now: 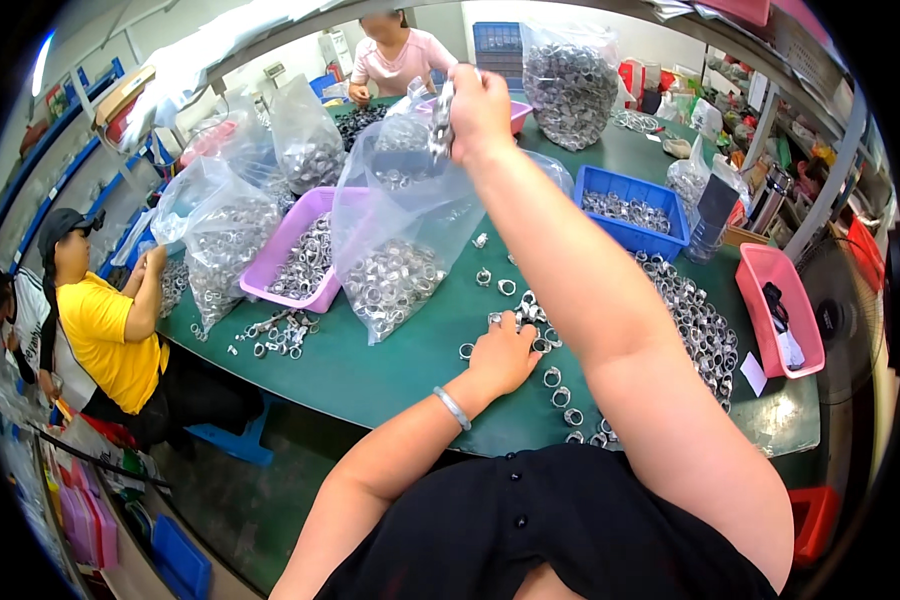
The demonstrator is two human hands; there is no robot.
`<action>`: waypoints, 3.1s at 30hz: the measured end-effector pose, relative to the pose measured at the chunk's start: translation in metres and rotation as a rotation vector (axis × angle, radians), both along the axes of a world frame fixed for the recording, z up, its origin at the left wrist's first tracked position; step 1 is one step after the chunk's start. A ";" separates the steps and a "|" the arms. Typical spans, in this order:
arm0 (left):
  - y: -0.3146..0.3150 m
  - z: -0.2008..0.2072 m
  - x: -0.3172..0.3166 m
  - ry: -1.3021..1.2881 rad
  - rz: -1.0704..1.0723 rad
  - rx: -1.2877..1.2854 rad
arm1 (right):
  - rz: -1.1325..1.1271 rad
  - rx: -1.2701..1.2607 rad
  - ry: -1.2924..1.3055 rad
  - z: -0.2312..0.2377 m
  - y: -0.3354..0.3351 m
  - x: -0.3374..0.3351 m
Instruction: The person writes on a small white card, picks up a plastic bag, and then fills the bag with metal rings from a large pile on the table by hand.
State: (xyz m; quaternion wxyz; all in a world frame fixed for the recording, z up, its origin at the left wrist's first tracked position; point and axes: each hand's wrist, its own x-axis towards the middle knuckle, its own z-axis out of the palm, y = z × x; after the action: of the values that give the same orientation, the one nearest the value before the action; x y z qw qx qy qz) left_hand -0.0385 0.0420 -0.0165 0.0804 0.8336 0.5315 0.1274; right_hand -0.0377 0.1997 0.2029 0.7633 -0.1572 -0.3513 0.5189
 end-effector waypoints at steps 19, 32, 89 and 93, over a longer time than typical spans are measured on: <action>-0.008 0.006 0.001 0.058 -0.001 -0.052 | 0.222 0.475 -1.504 -0.065 -0.030 0.009; 0.002 0.003 -0.007 -0.111 -0.069 -0.060 | -0.459 0.428 -1.653 -0.101 -0.062 0.120; 0.127 0.259 -0.145 0.644 0.344 -0.079 | -0.054 0.023 -1.236 0.003 0.010 0.069; 0.107 0.291 -0.175 0.637 0.529 0.000 | 0.098 -0.033 -1.101 0.013 0.006 0.052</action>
State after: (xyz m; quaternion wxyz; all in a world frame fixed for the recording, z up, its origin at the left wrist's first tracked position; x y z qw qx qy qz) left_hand -0.2136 0.1495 0.2746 -0.1234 0.6659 0.7258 -0.1207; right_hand 0.0147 0.2057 0.2157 0.4393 -0.4005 -0.6973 0.4004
